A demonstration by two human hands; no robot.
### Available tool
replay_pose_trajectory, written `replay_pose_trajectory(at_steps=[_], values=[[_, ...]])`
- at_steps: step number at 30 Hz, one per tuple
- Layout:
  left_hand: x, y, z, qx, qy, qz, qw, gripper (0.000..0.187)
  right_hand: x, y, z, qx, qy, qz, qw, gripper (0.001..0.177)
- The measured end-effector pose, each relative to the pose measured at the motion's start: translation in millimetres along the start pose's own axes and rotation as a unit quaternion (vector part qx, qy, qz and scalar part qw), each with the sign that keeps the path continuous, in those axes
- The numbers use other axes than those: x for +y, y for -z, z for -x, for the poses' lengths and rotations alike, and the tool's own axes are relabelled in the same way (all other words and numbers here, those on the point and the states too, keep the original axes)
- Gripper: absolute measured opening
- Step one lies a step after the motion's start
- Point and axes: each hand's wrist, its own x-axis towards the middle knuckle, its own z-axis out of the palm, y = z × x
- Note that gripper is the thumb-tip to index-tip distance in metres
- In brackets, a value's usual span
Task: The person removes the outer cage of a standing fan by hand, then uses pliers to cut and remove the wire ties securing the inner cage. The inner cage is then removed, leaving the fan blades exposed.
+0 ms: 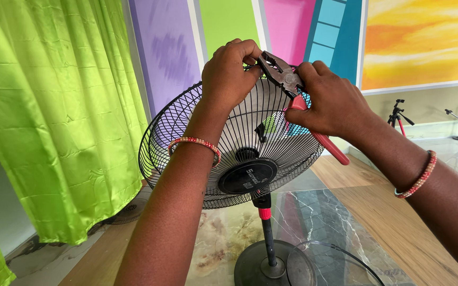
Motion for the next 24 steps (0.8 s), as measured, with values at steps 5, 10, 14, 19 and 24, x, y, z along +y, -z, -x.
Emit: replay_pose_trajectory(at_steps=[5, 10, 14, 19, 24], values=[[2.4, 6.8, 3.5, -0.018, -0.015, -0.014, 1.0, 0.03, 2.2, 1.1, -3.6, -0.033, 0.028, -0.088, 0.995, 0.05], [8.5, 25.0, 0.9, -0.108, -0.004, 0.018, 0.994, 0.041, 6.8, 4.2, -2.6, -0.049, 0.01, -0.126, 0.991, 0.044], [10.2, 28.4, -0.8, -0.15, 0.018, 0.041, 0.988, 0.042, 13.2, 4.6, 0.6, -0.019, 0.043, -0.095, 0.994, 0.043], [14.1, 26.6, -0.8, -0.119, 0.036, 0.05, 0.991, 0.042, 17.7, 9.4, 6.5, 0.021, -0.04, -0.081, 0.996, 0.062], [14.2, 27.7, -1.8, -0.127, 0.05, 0.048, 0.99, 0.036, 20.8, 6.1, 14.5, -0.004, -0.071, 0.0, 0.997, 0.071]])
